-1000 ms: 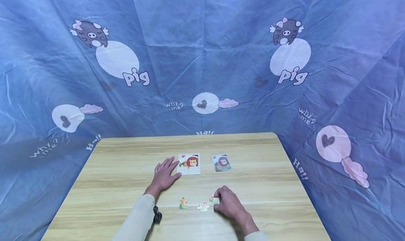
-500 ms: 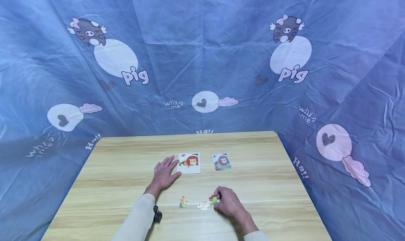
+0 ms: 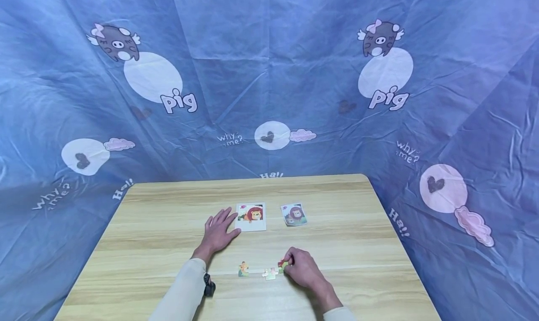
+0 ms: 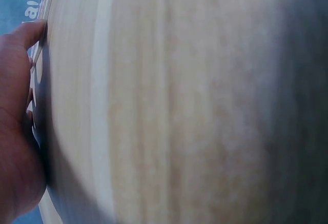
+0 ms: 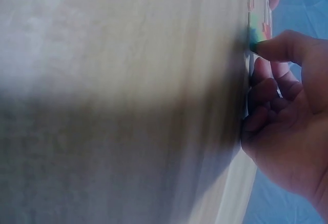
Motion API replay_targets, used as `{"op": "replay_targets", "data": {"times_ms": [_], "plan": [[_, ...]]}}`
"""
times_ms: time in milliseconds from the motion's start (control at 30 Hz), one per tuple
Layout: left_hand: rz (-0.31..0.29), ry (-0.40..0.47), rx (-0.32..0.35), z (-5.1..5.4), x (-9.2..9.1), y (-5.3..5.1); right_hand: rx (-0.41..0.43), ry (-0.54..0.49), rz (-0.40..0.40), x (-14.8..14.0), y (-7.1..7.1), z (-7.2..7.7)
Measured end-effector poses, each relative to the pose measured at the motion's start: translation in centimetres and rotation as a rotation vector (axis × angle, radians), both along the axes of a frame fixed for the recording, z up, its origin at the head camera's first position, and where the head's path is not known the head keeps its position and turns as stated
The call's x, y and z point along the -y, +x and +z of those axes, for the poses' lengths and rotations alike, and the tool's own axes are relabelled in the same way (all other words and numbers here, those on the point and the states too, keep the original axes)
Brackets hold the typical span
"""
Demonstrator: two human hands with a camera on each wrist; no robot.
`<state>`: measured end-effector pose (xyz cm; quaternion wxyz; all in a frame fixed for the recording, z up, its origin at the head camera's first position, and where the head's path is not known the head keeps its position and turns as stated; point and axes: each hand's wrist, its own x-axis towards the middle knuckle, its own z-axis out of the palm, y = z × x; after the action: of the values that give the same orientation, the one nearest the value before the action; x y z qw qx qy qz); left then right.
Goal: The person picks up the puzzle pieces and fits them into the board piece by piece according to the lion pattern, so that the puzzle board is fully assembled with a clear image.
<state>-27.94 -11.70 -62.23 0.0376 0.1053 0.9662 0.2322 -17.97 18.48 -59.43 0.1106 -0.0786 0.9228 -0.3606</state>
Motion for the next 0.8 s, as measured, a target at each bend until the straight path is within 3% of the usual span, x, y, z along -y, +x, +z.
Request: {"op": "replay_targets", "data": {"times_ms": [433, 633, 800], "plan": [[0.003, 0.012, -0.002, -0.1, 0.0, -0.1, 0.158, -0.224, -0.065, 0.1, -0.4, 0.2], [-0.001, 0.005, 0.010, 0.0, 0.0, -0.1, 0.135, -0.177, -0.149, 0.9, -1.1, 0.5], [0.002, 0.020, -0.005, -0.2, 0.1, -0.1, 0.117, -0.184, -0.167, 1.6, -2.0, 0.9]]}}
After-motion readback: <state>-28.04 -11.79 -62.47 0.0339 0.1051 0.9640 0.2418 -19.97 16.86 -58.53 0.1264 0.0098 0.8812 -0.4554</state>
